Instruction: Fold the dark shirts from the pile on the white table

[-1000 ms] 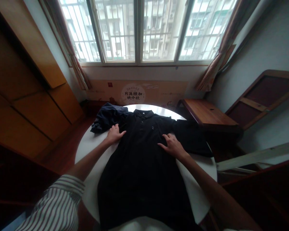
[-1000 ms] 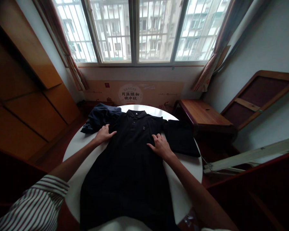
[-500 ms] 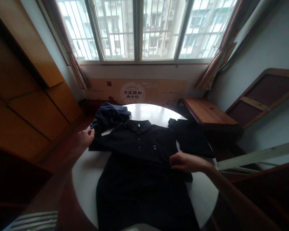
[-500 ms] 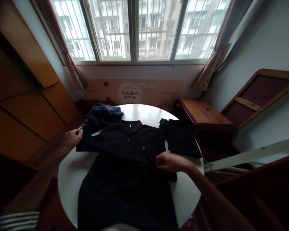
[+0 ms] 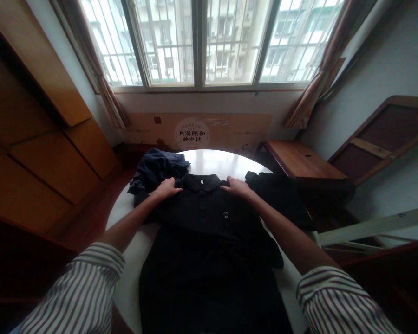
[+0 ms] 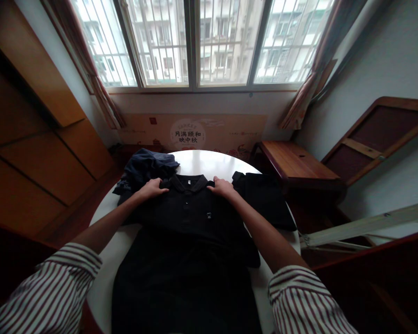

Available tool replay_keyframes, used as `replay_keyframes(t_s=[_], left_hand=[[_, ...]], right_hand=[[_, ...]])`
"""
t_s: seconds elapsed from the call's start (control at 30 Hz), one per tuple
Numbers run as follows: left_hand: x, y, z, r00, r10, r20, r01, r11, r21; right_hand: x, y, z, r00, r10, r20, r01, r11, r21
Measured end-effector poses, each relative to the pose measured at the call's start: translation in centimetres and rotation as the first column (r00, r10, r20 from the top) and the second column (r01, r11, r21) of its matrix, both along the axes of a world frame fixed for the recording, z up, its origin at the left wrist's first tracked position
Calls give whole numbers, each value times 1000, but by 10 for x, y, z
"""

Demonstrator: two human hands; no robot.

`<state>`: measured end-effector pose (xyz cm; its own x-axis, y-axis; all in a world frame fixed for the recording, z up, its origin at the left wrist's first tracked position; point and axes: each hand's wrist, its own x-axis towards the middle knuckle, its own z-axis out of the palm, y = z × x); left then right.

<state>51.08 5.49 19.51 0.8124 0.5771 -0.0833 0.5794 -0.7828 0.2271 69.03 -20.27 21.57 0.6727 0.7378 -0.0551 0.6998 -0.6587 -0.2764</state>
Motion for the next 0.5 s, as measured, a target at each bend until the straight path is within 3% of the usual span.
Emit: replay_keyframes(t_s=[0.1,0.2,0.3,0.37,0.43,0.5], left_hand=[[-9,-3,-7,968,-56,244,39,997,73],[-3,-1,1,813,-206,544,126,975,181],[28,9,23,648,-272,711,112,958,265],[58,19,41,593,-254,764,67,961,268],[87,25,57,567,-226,792,49,969,242],[103,23,67,568,-235,789,87,970,227]], right_hand=[[0,2,-10,1000,-1,27,1,1000,-21],[-3,5,-3,990,-48,136,37,996,79],[9,19,27,949,-144,281,53,949,310],[26,34,52,920,-216,327,67,909,410],[41,47,73,909,-260,327,118,911,396],[45,51,82,925,-225,306,139,950,279]])
